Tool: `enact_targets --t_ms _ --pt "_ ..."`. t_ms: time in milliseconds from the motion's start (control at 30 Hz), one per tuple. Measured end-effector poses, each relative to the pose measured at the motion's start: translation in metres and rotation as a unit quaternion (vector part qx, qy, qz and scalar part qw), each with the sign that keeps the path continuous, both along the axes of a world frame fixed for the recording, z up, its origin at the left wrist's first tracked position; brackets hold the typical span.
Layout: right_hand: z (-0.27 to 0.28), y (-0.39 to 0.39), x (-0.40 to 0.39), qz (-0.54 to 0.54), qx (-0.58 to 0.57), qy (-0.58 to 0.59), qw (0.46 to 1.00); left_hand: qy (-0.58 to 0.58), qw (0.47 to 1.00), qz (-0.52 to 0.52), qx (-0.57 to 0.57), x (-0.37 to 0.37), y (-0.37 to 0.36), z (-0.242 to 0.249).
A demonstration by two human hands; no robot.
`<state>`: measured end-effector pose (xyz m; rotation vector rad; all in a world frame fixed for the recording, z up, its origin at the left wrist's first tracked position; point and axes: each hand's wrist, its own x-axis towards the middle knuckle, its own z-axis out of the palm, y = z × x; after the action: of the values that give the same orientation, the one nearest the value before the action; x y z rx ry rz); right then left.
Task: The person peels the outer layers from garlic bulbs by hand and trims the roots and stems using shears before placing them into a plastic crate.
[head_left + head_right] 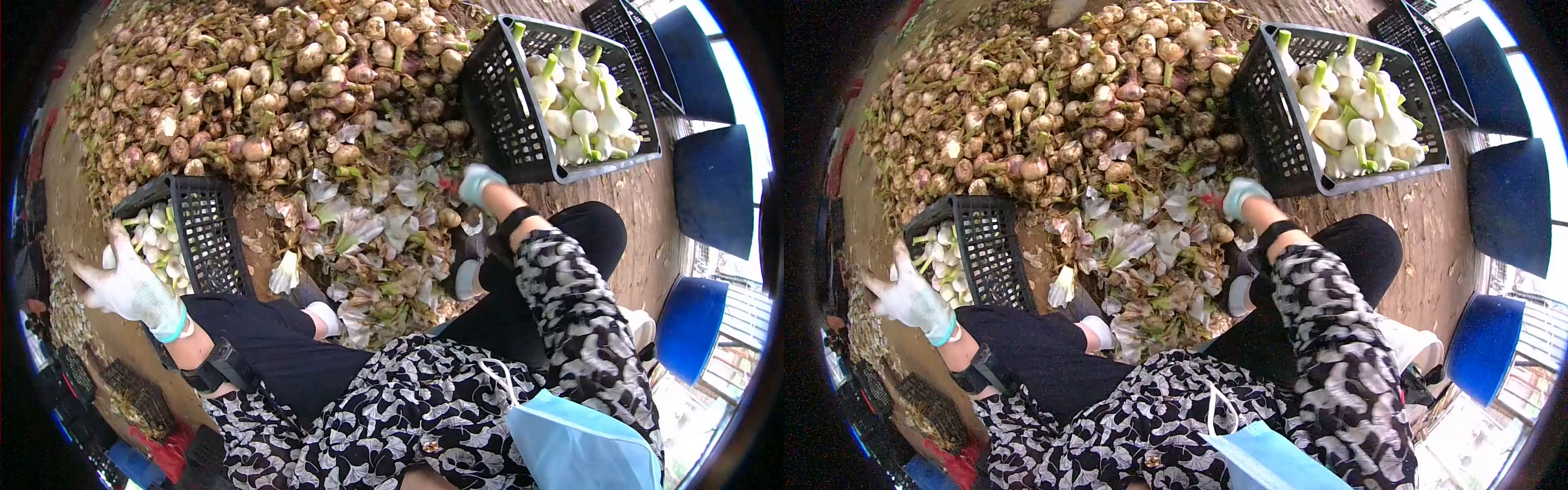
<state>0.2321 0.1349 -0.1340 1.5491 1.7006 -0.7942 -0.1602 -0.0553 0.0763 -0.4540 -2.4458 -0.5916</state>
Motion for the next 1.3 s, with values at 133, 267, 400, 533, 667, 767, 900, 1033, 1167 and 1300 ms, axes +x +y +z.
enact_targets --t_ms 133,267,400,533,667,767,900,1033,1167,1300 --pt "-0.083 -0.063 0.006 0.125 0.004 0.012 0.992 -0.162 0.931 -0.292 0.146 0.013 0.002 -0.022" --pt "-0.059 -0.078 -0.018 0.017 0.046 -0.010 0.999 -0.506 0.712 -0.419 0.250 0.070 0.024 -0.025" --pt "-0.054 -0.028 -0.013 -0.217 0.017 0.109 0.970 -0.552 0.679 -0.448 0.181 0.079 0.033 -0.060" --pt "0.084 -0.013 -0.064 -0.049 0.080 0.548 0.831 -0.653 0.574 -0.488 0.078 0.096 0.038 -0.053" --pt "0.205 -0.059 -0.101 0.276 0.204 0.493 0.799 -0.696 0.430 -0.570 0.075 0.119 0.040 -0.051" --pt "0.191 -0.073 -0.097 0.306 0.286 0.533 0.735 -0.687 0.431 -0.568 0.142 0.127 0.041 -0.049" --pt "0.150 -0.070 -0.073 -0.344 -0.007 0.722 0.601 -0.815 0.246 -0.319 0.417 0.129 0.047 -0.060" --pt "0.102 -0.101 -0.079 -0.186 0.071 0.690 0.696 -0.806 0.278 -0.343 0.395 0.146 0.053 -0.073" --pt "0.136 -0.090 -0.094 -0.363 -0.082 0.745 0.554 -0.737 0.383 -0.494 0.258 0.139 0.046 -0.048" --pt "0.139 -0.085 -0.097 -0.501 -0.175 0.726 0.438 -0.510 0.572 -0.622 0.162 0.139 0.050 -0.054"
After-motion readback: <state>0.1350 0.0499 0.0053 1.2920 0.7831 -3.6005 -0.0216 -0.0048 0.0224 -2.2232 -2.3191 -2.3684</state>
